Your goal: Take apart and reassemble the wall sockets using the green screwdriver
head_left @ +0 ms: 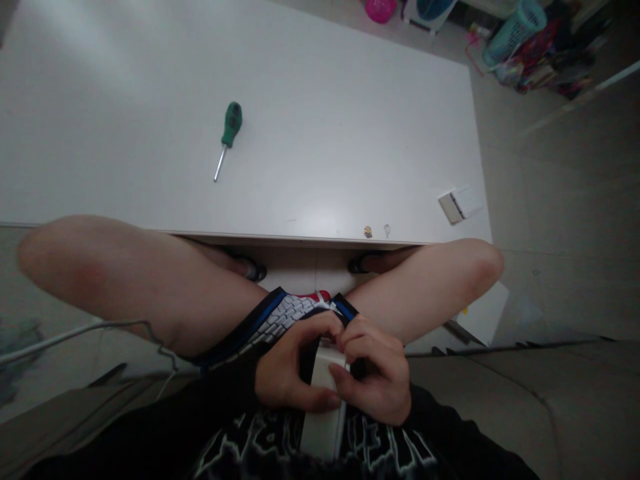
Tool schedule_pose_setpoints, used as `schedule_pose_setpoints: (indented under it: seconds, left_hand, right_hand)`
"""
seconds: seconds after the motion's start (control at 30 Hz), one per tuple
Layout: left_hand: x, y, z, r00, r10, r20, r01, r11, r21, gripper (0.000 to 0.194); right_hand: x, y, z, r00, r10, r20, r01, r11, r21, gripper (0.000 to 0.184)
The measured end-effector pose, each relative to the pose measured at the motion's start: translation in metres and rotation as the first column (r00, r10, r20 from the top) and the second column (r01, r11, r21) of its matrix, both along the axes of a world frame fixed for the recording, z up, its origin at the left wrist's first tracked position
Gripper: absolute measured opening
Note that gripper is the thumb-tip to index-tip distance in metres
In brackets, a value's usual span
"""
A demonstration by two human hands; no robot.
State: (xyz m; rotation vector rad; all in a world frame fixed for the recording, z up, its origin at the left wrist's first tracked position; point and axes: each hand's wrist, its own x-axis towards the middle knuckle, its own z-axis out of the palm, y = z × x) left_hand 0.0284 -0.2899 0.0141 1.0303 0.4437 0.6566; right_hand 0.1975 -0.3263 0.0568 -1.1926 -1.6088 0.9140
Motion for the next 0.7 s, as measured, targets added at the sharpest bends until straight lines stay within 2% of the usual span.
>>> schedule_pose_setpoints:
  seconds: [0.23, 0.47, 0.7]
  left_hand:
    - [0.000, 0.000, 0.002, 1.000, 0.021, -0.006, -0.021, 0.998, 0.062, 0.041]
    - [0.004, -0.006, -0.005, 0.994, 0.083, 0.066, -0.086, 0.995, 0.045, 0.046]
    - [0.009, -0.011, -0.009, 0.985, 0.130, 0.117, -0.139, 0.987, 0.075, 0.040]
  right_hand:
    - [0.000, -0.002, -0.002, 1.000, -0.007, -0.006, 0.007, 1.000, 0.010, 0.014]
    - [-0.001, -0.002, -0.002, 1.000, -0.012, -0.029, 0.012, 1.000, 0.009, 0.015]
    - [-0.002, -0.003, -0.001, 1.000, -0.016, -0.008, 0.017, 1.000, 0.026, 0.014]
